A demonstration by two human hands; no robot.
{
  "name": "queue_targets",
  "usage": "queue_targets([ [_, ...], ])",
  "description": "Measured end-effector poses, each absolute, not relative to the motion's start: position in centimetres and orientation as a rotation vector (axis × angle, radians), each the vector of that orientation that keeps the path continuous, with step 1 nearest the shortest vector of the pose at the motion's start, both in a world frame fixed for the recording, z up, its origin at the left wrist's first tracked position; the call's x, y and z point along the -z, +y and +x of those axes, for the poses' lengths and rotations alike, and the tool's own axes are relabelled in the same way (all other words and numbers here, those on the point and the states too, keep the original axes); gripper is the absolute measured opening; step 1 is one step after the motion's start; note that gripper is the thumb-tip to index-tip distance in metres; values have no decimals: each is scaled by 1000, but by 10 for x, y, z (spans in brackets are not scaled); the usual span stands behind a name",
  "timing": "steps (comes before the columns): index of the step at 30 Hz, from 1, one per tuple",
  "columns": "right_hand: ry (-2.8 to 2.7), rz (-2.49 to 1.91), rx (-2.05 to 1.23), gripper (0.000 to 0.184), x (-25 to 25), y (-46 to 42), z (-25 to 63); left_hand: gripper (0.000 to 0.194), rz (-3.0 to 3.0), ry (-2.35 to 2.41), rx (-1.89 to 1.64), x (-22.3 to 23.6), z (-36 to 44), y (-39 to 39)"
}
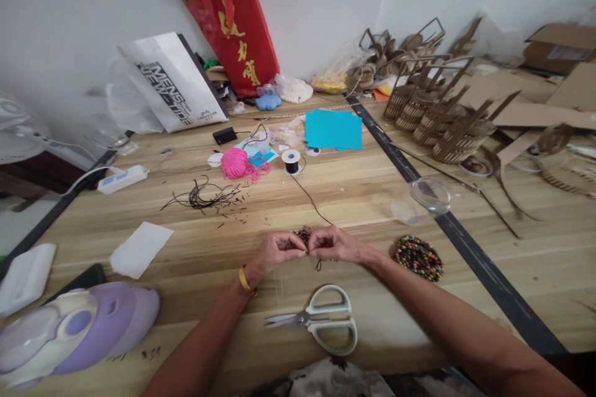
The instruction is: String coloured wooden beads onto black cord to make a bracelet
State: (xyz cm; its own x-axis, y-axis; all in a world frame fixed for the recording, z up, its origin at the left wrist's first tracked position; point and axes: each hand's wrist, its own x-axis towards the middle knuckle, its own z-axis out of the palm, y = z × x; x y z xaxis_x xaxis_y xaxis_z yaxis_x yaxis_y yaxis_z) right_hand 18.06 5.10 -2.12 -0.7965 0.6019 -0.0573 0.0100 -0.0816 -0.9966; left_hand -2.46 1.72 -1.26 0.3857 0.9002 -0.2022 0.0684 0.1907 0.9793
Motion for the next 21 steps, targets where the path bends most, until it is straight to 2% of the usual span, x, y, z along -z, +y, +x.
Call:
queue_targets([
  [21, -1698, -614, -2013, 37, 25, 53, 178, 30, 1211, 1036, -735, 14, -20, 16],
])
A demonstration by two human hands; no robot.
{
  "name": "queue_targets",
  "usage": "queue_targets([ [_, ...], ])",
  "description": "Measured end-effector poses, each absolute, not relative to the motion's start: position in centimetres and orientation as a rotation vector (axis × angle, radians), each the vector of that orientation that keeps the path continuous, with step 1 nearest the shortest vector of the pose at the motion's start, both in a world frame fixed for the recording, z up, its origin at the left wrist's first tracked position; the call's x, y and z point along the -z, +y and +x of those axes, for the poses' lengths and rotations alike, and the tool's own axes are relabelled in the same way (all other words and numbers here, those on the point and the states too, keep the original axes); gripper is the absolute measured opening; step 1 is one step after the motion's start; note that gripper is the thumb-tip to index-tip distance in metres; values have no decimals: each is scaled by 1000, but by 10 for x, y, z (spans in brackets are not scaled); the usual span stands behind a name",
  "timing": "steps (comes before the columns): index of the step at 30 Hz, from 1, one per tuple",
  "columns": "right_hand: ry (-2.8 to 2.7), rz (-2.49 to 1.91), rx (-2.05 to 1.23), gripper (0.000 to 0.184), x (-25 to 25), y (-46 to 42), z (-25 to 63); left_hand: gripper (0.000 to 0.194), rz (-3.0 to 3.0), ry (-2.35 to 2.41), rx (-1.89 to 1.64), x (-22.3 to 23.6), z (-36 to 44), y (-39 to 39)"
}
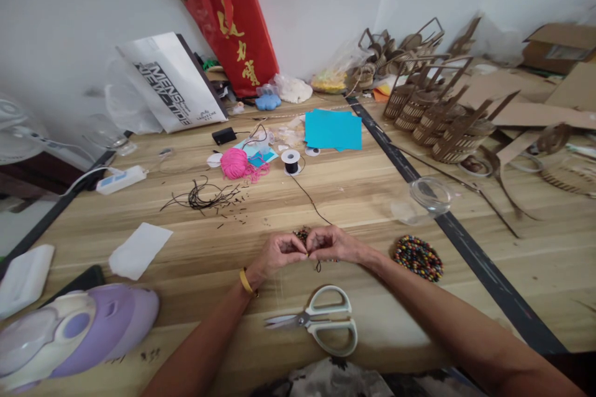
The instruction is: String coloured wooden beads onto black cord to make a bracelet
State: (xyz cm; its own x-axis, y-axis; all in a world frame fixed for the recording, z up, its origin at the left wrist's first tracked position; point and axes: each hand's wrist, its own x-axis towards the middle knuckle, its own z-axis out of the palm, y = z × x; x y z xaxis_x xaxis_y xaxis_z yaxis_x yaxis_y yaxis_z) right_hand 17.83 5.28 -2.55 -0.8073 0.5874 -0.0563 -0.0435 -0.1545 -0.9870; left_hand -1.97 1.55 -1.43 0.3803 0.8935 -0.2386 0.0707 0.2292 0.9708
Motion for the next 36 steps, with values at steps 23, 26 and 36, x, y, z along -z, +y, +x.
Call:
queue_targets([
  [23, -1843, -584, -1910, 29, 22, 52, 183, 29, 1255, 1043, -747, 11, -18, 15],
  [26, -1853, -577, -1910, 27, 21, 52, 183, 28, 1242, 1038, -768, 9, -19, 15],
  [36, -1793, -546, -1936, 28, 20, 52, 182, 25, 1267, 1072, -783, 10, -13, 12],
])
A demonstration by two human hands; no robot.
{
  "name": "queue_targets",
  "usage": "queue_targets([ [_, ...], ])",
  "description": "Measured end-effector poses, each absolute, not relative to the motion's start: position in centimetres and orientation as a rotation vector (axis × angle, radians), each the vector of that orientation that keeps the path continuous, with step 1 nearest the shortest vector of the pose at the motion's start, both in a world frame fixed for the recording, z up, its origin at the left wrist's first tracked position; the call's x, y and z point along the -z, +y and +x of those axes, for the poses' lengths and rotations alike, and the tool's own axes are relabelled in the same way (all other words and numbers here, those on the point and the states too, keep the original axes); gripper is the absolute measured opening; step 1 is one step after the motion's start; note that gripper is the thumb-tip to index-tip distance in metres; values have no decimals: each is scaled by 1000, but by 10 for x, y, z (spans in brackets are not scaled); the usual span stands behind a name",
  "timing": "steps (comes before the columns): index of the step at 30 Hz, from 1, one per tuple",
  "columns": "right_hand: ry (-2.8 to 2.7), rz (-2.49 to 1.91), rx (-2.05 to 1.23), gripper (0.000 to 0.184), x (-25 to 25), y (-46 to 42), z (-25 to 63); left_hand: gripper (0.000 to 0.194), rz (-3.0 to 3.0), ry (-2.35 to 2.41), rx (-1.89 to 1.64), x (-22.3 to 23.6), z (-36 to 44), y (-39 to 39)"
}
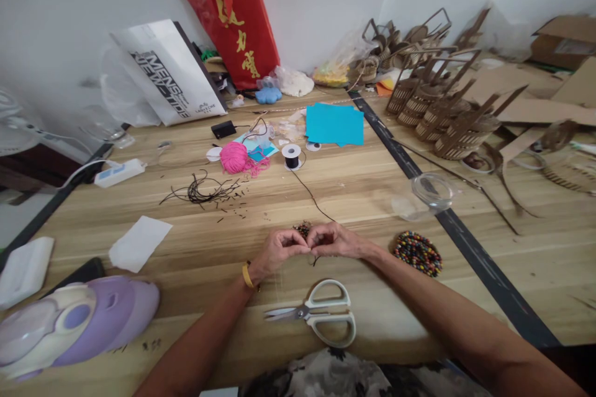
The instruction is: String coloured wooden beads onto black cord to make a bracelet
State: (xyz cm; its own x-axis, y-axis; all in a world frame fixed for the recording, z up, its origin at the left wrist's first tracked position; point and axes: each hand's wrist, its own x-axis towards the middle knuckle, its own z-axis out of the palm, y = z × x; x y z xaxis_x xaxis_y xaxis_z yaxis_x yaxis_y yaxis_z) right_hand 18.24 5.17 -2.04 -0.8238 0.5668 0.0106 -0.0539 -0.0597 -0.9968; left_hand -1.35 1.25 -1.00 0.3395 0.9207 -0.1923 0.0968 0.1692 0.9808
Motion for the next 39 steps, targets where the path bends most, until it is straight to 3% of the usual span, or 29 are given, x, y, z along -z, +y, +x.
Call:
queue_targets([
  [15, -1904, -573, -1864, 30, 11, 52, 185, 26, 1234, 1021, -832, 7, -18, 14],
  [22, -1864, -556, -1889, 45, 14, 54, 186, 28, 1216, 930, -890, 5, -23, 13],
  [30, -1803, -732, -1918, 35, 17, 53, 186, 27, 1275, 947, -871, 4, -20, 13],
  [39, -1712, -683, -2034, 36, 16, 52, 184, 19, 1528, 1090, -888, 6, -13, 9],
])
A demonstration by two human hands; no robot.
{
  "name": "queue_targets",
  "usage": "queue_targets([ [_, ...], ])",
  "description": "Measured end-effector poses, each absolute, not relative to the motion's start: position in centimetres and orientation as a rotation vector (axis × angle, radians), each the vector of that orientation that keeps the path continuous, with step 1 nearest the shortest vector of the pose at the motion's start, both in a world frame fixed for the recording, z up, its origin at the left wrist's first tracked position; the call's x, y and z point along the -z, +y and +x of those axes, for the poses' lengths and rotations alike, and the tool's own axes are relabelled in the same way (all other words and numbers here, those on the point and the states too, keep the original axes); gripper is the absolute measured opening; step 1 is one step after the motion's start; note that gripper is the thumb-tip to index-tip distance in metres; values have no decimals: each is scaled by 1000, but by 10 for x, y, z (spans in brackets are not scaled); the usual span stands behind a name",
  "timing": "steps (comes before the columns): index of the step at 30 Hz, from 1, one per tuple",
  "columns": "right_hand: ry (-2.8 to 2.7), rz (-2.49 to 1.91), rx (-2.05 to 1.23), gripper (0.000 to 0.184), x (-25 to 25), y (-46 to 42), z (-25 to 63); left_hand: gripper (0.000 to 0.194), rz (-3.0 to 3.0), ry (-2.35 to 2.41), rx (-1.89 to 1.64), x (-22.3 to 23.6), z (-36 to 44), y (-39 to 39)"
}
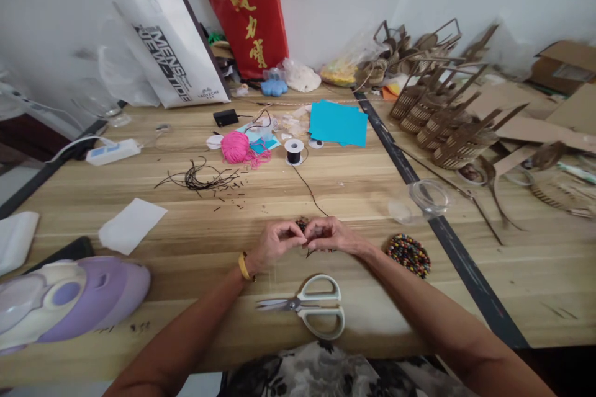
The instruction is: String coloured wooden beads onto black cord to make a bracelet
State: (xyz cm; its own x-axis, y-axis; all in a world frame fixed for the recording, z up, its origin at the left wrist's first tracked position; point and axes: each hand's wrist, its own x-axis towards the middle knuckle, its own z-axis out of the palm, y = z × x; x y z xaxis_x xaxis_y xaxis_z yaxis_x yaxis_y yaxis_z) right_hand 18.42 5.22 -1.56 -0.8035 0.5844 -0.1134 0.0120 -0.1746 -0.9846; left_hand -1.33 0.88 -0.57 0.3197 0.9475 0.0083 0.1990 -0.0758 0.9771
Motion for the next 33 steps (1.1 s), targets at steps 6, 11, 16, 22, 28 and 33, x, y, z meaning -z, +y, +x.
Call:
queue_targets([
  [6, -1713, -707, -2020, 35, 18, 53, 183, 15, 1641, 1168, -885, 5, -10, 7],
  [11, -1731, -704, -1994, 34, 21, 52, 182, 14, 1637, 1172, -919, 6, -9, 7],
  [16, -1697, -763, -1989, 33, 26, 51, 183, 15, 1611, 1173, -903, 5, -11, 7],
  [22, -1676, -757, -1997, 31, 26, 52, 184, 16, 1569, 1130, -942, 4, -14, 8],
  [28, -1680, -751, -2008, 32, 24, 52, 184, 15, 1590, 1148, -911, 3, -11, 7],
  [33, -1662, -761, -2010, 33, 25, 53, 183, 14, 1657, 1142, -902, 5, -12, 7],
])
